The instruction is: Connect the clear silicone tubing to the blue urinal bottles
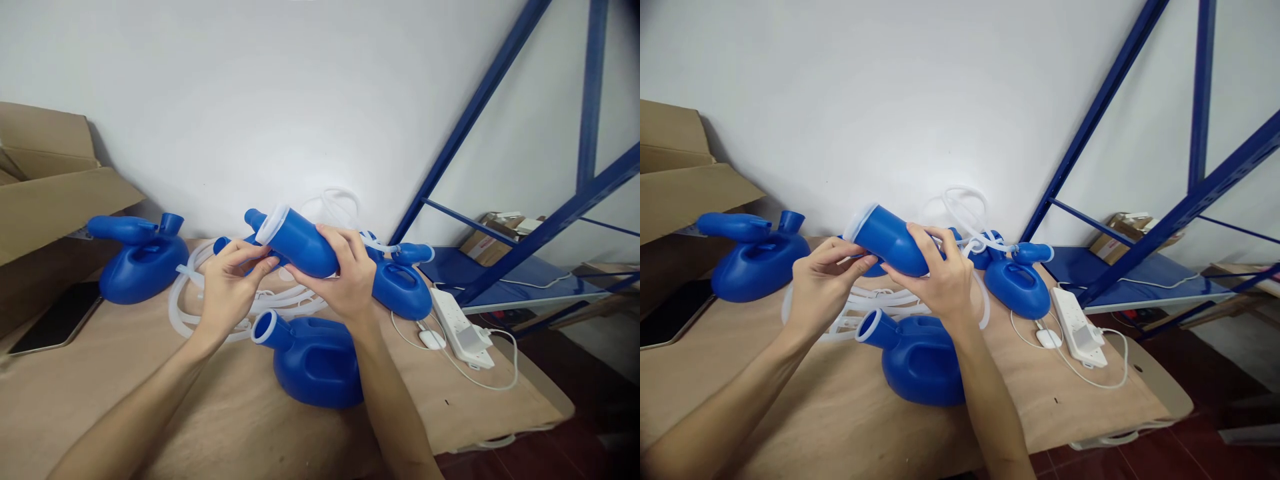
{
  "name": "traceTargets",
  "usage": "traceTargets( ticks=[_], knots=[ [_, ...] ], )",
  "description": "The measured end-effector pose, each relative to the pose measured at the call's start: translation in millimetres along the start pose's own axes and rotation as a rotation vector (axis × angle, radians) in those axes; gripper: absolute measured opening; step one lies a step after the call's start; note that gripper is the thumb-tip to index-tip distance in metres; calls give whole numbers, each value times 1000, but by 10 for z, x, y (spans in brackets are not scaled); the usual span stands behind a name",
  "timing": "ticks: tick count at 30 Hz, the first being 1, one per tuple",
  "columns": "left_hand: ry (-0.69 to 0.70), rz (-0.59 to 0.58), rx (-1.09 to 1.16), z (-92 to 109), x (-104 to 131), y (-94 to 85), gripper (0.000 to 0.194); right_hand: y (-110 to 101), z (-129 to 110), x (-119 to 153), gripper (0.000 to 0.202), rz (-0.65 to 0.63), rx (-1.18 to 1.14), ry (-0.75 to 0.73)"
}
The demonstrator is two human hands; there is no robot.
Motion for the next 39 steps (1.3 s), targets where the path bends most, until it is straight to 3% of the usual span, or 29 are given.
traceTargets(
  ticks=[7, 12, 20, 24, 30, 34, 39],
  knots=[
    [103, 126, -123, -16, 96, -10, 4, 57, -115, 86, 51, 40, 104, -3],
    [8, 31, -100, -135, -6, 6, 7, 124, -68, 88, 50, 13, 69, 21],
    [174, 69, -140, 94, -48, -105, 7, 16, 112, -38, 62, -19, -157, 160],
    [105, 36, -87, 37, -74, -86, 8, 30, 119, -41, 61, -54, -170, 143],
    [138, -57, -57, 103, -37, 0, 13, -8, 149, -39, 60, 20, -208, 155],
    [127, -17, -1, 145, -24, -29, 15, -24, 134, -29, 59, 65, -211, 145],
    [-63, 5, 225, -109, -9, 11, 10, -14, 69, 13, 61, 137, -162, 128]
  ],
)
Point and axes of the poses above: each hand's wrist, its own x-axis away from the middle knuckle, its own y-axis out of the palm, z = x × y, the point moved 8 cm from there along -x, towards the middle knuckle, and after that the axes turned 3 degrees about -x, right-handed, at the moved point
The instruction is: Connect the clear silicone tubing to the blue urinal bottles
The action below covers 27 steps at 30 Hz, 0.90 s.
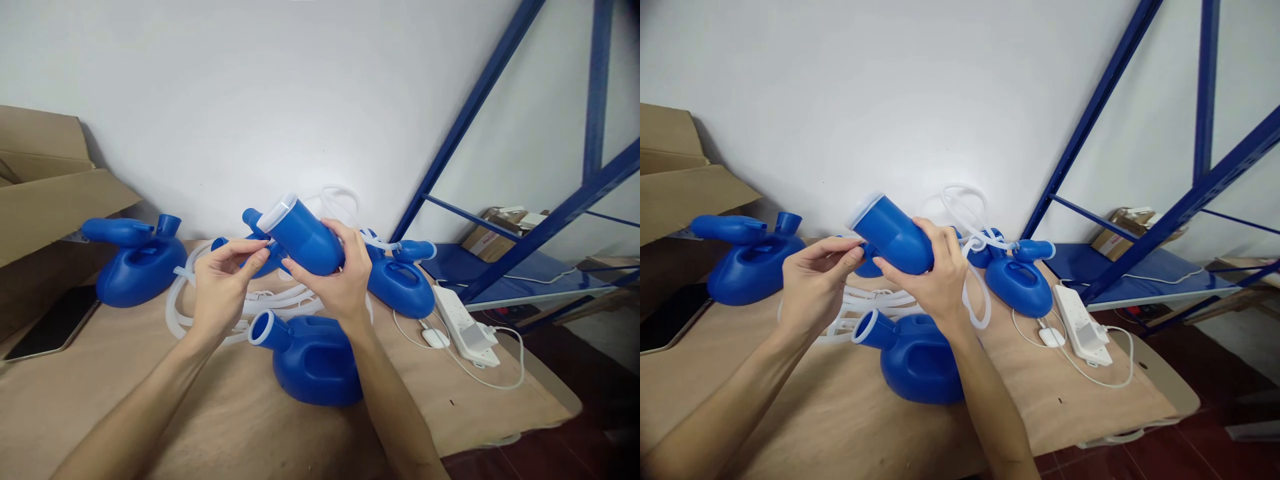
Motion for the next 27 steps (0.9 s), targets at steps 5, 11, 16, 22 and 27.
traceTargets(
  ticks=[5, 11, 16, 22, 27],
  knots=[
    [17, 124, 38, -132, 91, -19, 8, 14, -156, 81, 59, 80, 94, -115],
    [70, 163, 24, -46, 136, -4, 9, 41, -261, 168, 58, 166, 194, -211],
    [-37, 222, 56, -229, 144, 9, 21, 137, -262, 219, 53, 162, 319, -307],
    [-89, 209, 91, -398, 150, 76, 25, 241, -268, 287, 47, 98, 452, -442],
    [-94, 141, -29, -386, 155, 104, 13, 302, -150, 328, 44, 37, 445, -455]
  ],
)
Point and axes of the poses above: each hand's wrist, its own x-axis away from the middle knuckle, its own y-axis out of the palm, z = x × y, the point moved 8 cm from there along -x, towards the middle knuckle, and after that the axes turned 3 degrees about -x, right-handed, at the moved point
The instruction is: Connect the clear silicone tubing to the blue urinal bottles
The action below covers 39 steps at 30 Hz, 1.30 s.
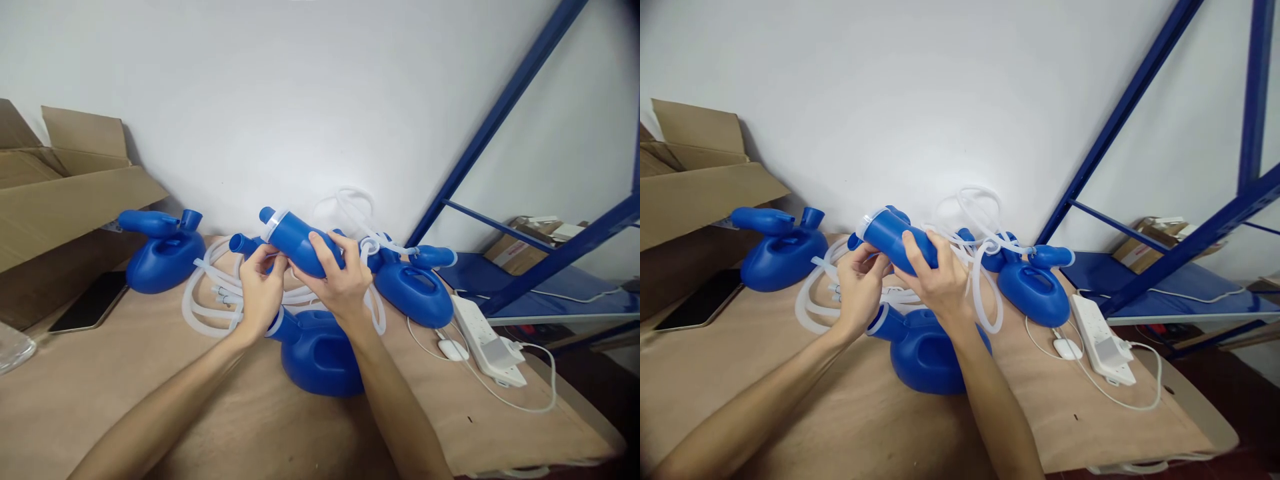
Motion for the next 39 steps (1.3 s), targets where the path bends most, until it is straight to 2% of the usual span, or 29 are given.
traceTargets(
  ticks=[5, 9, 11, 13, 15, 17, 21, 24, 30, 33, 36, 39],
  knots=[
    [-103, -73, -35, -118, -70, 34, 13, 160, 147, 53, 47, -148, -143, 32],
    [-107, -167, -79, 4, -200, -4, 22, 100, 360, -39, 52, -209, -229, 158],
    [-104, -247, -135, 125, -268, -45, 29, 33, 469, -107, 56, -220, -324, 246],
    [-126, -375, -165, 223, -313, -66, 34, -18, 545, -164, 61, -233, -448, 315],
    [-166, -516, -159, 280, -322, -66, 38, -18, 592, -189, 64, -270, -576, 378],
    [-159, -579, -132, 335, -326, -73, 39, 21, 621, -181, 67, -305, -676, 438],
    [-4, -531, -63, 470, -327, -61, 30, 129, 657, -113, 69, -331, -805, 548],
    [43, -513, -61, 525, -297, -24, 31, 172, 651, -85, 68, -355, -847, 588],
    [214, -527, -224, 764, -258, -44, 24, 120, 570, -126, 63, -381, -848, 588],
    [271, -552, -323, 785, -224, -13, 20, 138, 493, -133, 61, -411, -791, 561],
    [331, -473, -378, 781, -212, -15, 13, 171, 488, -121, 61, -384, -727, 569],
    [380, -385, -365, 795, -196, -45, 12, 216, 539, -96, 60, -396, -763, 606]
  ],
)
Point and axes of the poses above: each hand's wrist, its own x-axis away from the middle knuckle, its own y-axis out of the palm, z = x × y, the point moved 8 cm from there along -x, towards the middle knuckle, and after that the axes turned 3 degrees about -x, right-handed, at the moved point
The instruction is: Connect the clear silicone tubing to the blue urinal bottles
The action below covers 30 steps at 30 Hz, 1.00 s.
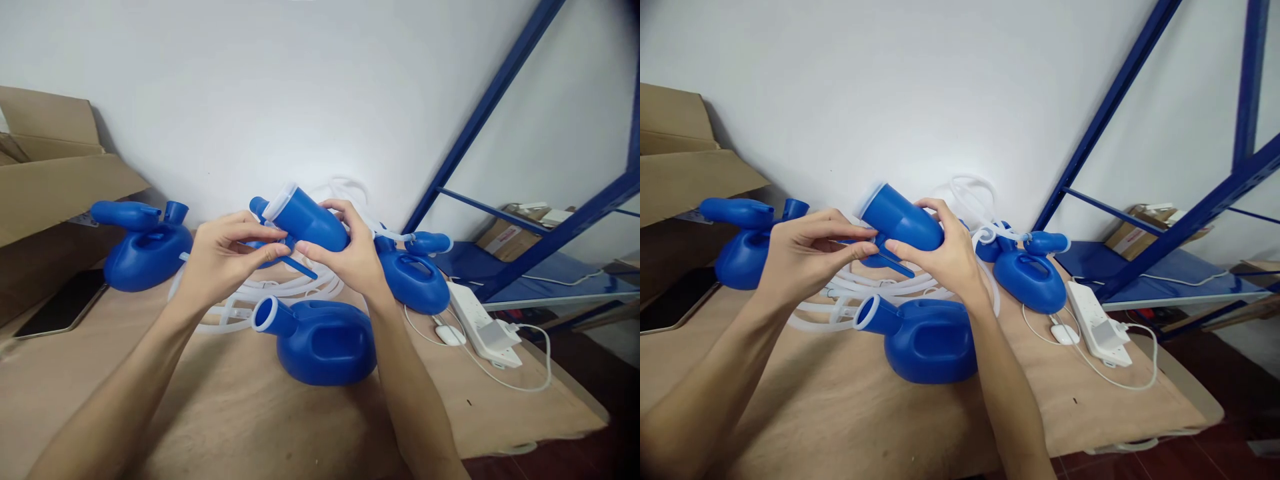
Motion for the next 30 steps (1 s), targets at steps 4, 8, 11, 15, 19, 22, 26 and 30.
traceTargets(
  ticks=[4, 8, 11, 15, 19, 22, 26, 30],
  knots=[
    [56, 54, -24, 64, 30, -42, 16, -152, 12, -16, 64, 41, -45, 11],
    [38, 65, -8, 99, 48, -50, 27, -234, -91, -3, 63, 72, 17, -52],
    [-7, 52, -1, 94, 54, -27, 21, -227, -139, 13, 64, 98, 34, -97],
    [31, 66, -60, 146, 66, -31, 13, -201, -175, 29, 68, 111, 58, -173],
    [132, 88, -166, 249, 99, -28, 12, -207, -220, 42, 67, 127, 75, -198],
    [153, 156, -262, 275, 137, -53, 10, -212, -265, 46, 66, 135, 71, -195],
    [126, 220, -263, 218, 166, -90, 13, -209, -297, 43, 65, 129, 79, -184],
    [139, 156, -288, 182, 139, -58, 11, -223, -287, 45, 62, 146, 78, -164]
  ],
)
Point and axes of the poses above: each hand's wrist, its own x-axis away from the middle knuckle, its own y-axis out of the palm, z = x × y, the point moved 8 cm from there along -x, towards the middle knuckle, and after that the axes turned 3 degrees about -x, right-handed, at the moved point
